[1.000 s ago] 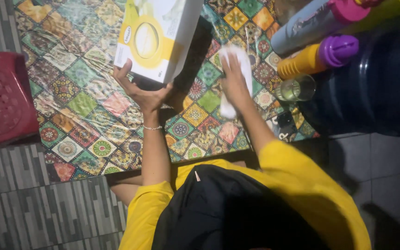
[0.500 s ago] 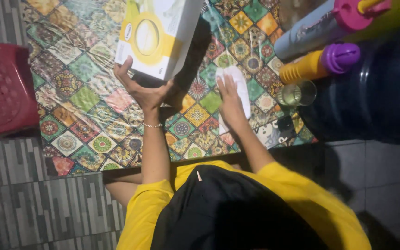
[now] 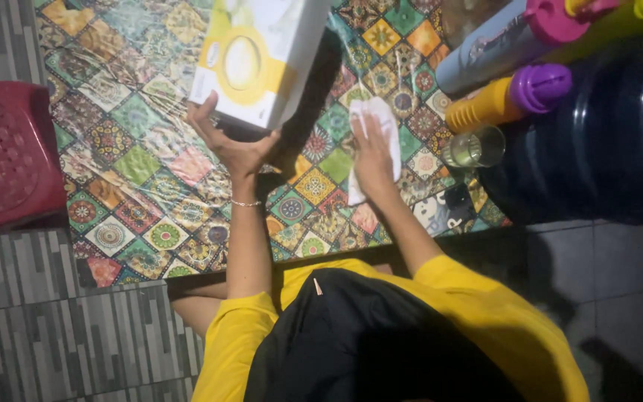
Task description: Wiping a patterned tablecloth with a white tissue or cloth, including moving objects to clean underneath them.
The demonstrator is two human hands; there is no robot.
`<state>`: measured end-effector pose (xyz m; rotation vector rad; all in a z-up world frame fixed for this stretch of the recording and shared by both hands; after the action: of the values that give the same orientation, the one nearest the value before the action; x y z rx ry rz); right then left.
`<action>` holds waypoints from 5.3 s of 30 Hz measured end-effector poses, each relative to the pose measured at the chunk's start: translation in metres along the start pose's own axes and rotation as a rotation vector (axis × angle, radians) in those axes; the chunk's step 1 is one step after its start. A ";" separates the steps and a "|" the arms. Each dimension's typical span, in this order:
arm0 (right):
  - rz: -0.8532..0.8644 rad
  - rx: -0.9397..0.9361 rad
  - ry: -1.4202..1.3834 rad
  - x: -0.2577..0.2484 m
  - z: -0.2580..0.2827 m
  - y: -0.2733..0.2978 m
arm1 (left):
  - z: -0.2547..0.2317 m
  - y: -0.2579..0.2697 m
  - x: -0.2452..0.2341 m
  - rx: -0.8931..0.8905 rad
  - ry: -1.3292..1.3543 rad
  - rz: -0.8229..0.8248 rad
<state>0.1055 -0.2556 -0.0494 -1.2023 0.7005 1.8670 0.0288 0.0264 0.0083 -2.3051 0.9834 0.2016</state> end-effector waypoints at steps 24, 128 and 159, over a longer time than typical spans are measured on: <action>-0.048 0.067 -0.550 -0.050 0.008 0.015 | -0.109 -0.039 0.271 -0.366 0.028 0.198; 0.089 -0.353 0.091 0.031 0.167 -0.004 | 0.153 -0.014 -0.201 -0.355 -0.614 -0.174; 0.283 -0.590 -0.017 0.045 0.215 -0.083 | 0.150 -0.015 -0.195 -0.464 -0.617 -0.191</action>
<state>0.0614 -0.0286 -0.0081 -1.5022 0.3209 2.4208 -0.0845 0.2409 -0.0332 -2.4665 0.4232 1.0797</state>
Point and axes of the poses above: each hand's wrist, its own y-axis away from the middle knuckle, its own x-axis out of the palm, z = x × y, the point moved 4 cm from there along -y, towards the middle knuckle, and after that the axes turned 10 degrees about z, right-handed, at the moved point
